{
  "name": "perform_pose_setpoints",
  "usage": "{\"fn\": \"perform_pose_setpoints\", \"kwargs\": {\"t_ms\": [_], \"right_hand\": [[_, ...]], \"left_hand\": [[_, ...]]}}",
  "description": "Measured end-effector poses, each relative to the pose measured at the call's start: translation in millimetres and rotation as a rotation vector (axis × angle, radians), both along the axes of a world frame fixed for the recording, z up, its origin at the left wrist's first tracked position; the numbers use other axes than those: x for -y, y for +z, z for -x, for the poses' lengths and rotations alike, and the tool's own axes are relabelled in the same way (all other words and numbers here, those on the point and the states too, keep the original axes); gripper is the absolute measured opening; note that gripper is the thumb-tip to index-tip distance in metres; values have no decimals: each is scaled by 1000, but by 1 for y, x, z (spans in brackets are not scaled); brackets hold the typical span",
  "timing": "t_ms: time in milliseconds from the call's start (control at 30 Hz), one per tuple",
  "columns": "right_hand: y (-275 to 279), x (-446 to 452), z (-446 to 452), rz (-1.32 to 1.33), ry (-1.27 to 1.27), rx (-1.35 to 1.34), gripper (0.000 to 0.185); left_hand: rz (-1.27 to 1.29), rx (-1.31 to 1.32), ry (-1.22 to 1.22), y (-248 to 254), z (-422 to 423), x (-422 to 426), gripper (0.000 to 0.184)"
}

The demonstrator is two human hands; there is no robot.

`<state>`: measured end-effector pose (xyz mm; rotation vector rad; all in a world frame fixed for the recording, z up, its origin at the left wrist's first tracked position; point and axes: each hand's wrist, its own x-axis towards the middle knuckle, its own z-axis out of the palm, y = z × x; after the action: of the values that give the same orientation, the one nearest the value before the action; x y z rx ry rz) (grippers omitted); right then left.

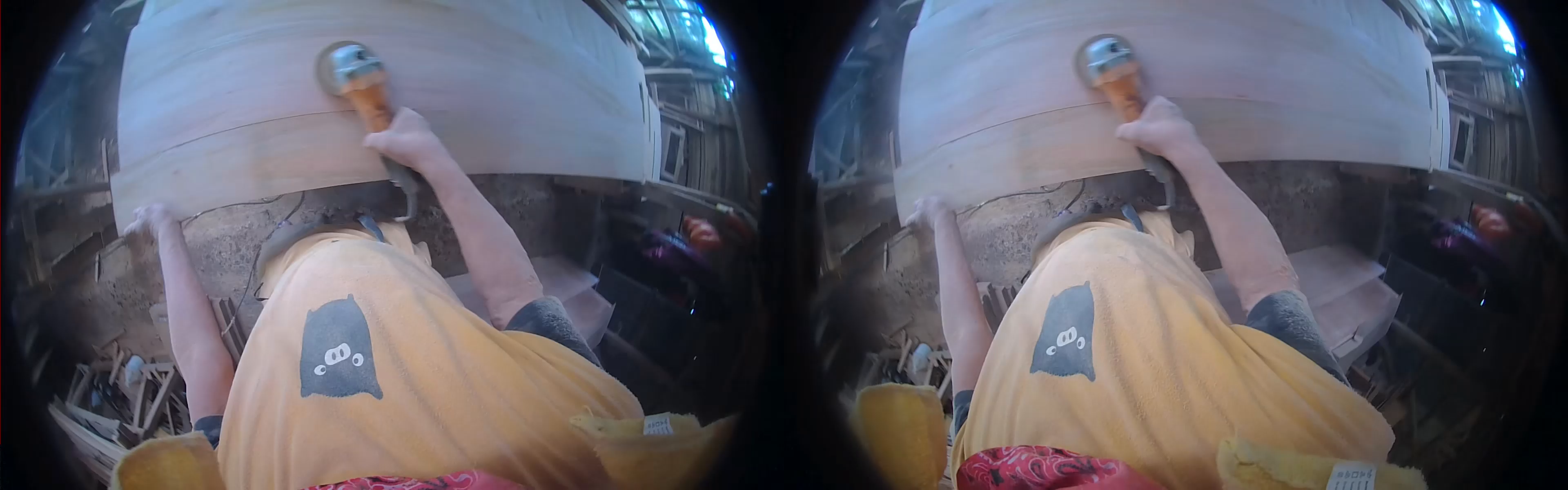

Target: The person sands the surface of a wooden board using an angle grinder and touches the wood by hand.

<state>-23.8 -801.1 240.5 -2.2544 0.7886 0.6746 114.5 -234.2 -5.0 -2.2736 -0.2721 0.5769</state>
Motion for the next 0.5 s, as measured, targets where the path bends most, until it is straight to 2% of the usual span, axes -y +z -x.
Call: {"fn": "perform_pose_setpoints", "kwargs": {"t_ms": [100,167,200,233,300,500], "right_hand": [[-36,83,71,7,-190,33,58],[-39,120,117,-32,-305,94,55],[-35,133,135,-22,-346,156,52],[-26,139,148,-63,-416,175,45],[-13,147,165,-146,-547,213,30],[-11,142,176,-122,-693,172,29]], "left_hand": [[-67,-11,72,97,16,67,28],[6,123,180,52,9,26,31],[13,108,191,48,7,22,33],[20,94,202,49,6,24,35],[-32,-98,144,60,3,20,39],[-73,-204,-35,49,5,9,31]]}}
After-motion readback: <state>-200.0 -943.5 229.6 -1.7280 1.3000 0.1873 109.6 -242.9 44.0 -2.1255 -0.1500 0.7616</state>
